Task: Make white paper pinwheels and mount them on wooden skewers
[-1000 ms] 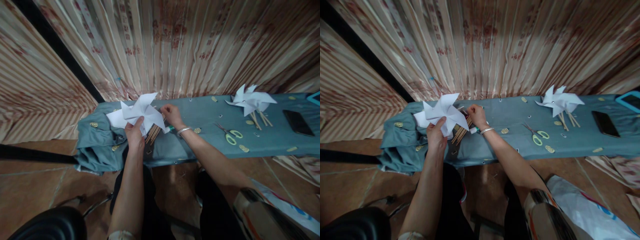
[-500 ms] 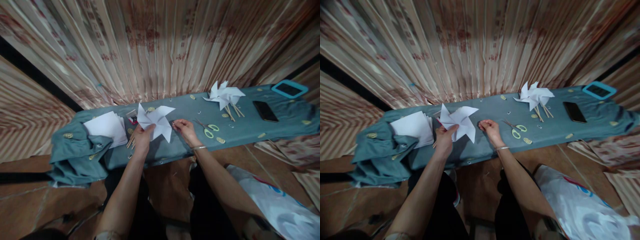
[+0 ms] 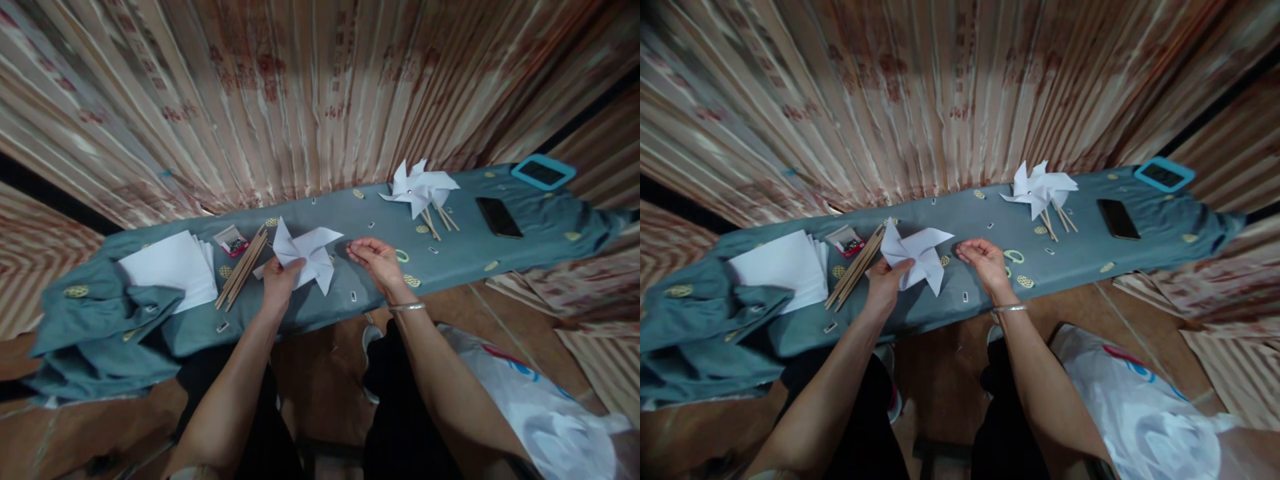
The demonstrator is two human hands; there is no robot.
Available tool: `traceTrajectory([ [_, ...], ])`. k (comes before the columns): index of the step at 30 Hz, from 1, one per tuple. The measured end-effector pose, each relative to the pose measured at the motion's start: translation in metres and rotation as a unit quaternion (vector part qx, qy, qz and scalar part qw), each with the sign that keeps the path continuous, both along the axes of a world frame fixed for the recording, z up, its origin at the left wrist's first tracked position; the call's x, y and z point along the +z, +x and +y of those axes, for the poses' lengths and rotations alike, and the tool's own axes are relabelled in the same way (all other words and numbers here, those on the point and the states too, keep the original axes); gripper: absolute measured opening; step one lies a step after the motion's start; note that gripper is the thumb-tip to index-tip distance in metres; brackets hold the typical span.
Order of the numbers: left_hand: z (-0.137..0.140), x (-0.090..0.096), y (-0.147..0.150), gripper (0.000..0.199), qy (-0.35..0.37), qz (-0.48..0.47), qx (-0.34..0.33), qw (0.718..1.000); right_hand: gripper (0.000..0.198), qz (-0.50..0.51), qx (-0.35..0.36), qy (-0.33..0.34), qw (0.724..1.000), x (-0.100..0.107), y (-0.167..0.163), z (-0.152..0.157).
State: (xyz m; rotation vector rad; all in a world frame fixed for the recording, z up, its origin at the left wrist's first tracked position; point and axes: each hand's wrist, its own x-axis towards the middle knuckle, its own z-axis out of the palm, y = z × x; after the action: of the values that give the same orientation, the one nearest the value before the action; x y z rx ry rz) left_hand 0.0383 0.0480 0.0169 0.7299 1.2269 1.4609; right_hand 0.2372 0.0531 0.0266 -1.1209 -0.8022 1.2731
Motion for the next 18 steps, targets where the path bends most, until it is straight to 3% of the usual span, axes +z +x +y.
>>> traceTrajectory([
  [10, 0.006, 0.0, 0.009, 0.034, -0.001, 0.009, 0.008, 1.0, 0.044, -0.034, 0.028, -0.02, 0.999, -0.004, 0.004, -0.004],
  [18, 0.008, -0.002, 0.015, 0.034, 0.001, 0.001, 0.005, 1.0, 0.038, -0.064, 0.028, -0.022, 0.997, -0.005, 0.009, -0.006],
])
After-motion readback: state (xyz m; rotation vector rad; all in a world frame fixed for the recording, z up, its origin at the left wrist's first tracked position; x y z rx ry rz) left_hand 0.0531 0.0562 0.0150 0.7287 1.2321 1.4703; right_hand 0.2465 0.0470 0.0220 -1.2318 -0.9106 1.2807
